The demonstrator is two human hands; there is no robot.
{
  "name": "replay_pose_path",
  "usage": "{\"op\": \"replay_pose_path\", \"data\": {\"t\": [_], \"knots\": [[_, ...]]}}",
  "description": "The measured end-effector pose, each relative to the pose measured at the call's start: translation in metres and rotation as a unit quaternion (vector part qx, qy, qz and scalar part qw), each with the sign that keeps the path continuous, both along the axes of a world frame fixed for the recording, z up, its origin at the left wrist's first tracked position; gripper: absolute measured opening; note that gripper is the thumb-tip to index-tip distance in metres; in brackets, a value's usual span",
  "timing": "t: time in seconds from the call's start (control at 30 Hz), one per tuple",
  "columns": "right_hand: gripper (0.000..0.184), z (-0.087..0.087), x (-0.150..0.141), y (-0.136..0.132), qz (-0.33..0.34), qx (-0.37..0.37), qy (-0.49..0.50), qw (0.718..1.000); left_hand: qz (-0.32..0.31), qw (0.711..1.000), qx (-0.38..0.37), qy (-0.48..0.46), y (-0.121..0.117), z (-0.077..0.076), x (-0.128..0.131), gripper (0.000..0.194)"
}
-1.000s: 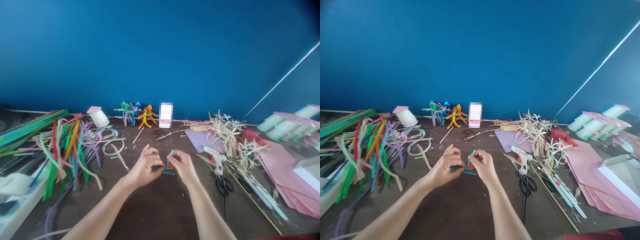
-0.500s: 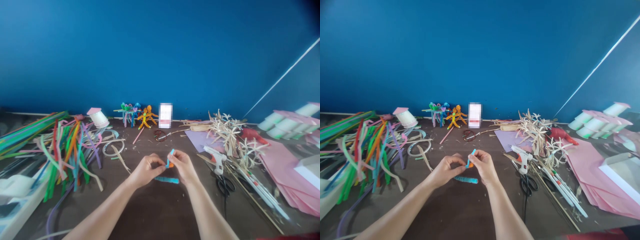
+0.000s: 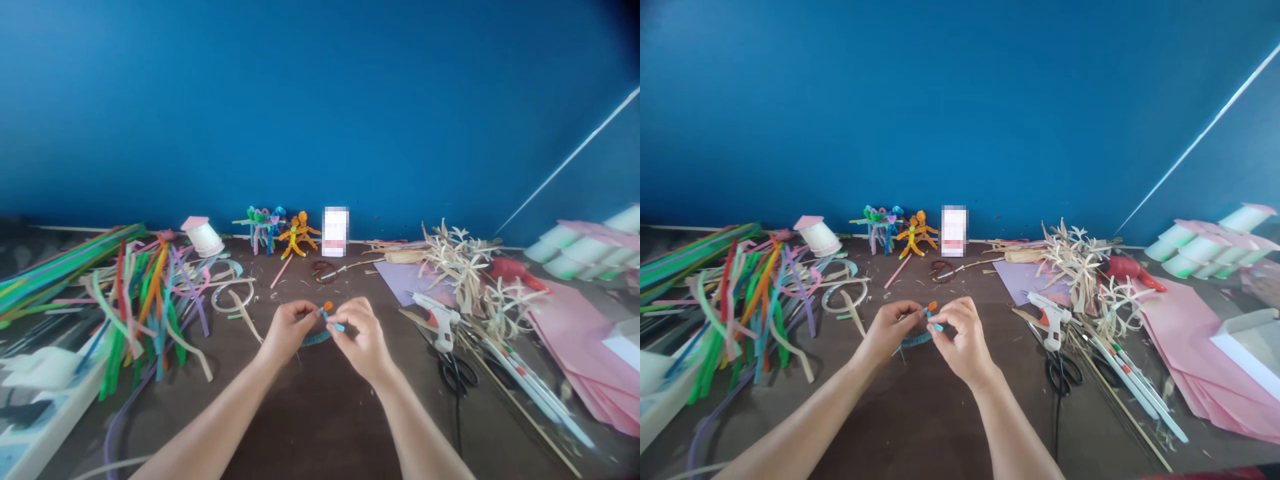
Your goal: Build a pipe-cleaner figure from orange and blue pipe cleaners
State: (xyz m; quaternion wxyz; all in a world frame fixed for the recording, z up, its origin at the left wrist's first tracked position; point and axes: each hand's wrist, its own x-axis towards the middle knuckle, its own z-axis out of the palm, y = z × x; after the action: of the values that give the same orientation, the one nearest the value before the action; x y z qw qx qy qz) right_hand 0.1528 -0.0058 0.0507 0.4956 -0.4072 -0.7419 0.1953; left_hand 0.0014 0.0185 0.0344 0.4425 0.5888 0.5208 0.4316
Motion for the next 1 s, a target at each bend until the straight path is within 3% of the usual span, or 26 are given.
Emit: {"op": "replay_pose_path", "data": {"t": [0.13,0.23,0.33,0.43,0.5,0.63,1.0], "knots": [[0.010,-0.001,-0.002,0.000,0.018,0.014,-0.019,1.000,0.016,0.994,0.065,0.087,-0.002,0.003,0.000,0.015],[0.010,-0.001,-0.001,-0.001,0.022,0.026,-0.031,0.999,0.029,0.967,0.161,0.193,-0.004,0.006,0.000,0.009],[0.010,-0.002,0.002,0.000,0.007,0.011,-0.011,1.000,-0.021,0.933,0.235,0.272,-0.008,0.011,0.000,0.008],[0.009,-0.003,0.006,0.004,-0.031,-0.056,0.053,0.997,-0.109,0.912,0.270,0.289,-0.011,0.018,-0.001,0.010],[0.012,-0.003,0.008,0.007,-0.028,-0.150,0.107,0.982,-0.150,0.910,0.270,0.276,-0.013,0.022,-0.001,0.010],[0.019,-0.003,0.009,0.010,0.024,-0.315,0.232,0.920,-0.164,0.932,0.224,0.234,-0.013,0.020,0.000,0.008],[0.020,-0.008,0.005,0.011,0.043,-0.357,0.294,0.886,-0.146,0.967,0.159,0.137,-0.013,0.017,0.002,0.008]]}}
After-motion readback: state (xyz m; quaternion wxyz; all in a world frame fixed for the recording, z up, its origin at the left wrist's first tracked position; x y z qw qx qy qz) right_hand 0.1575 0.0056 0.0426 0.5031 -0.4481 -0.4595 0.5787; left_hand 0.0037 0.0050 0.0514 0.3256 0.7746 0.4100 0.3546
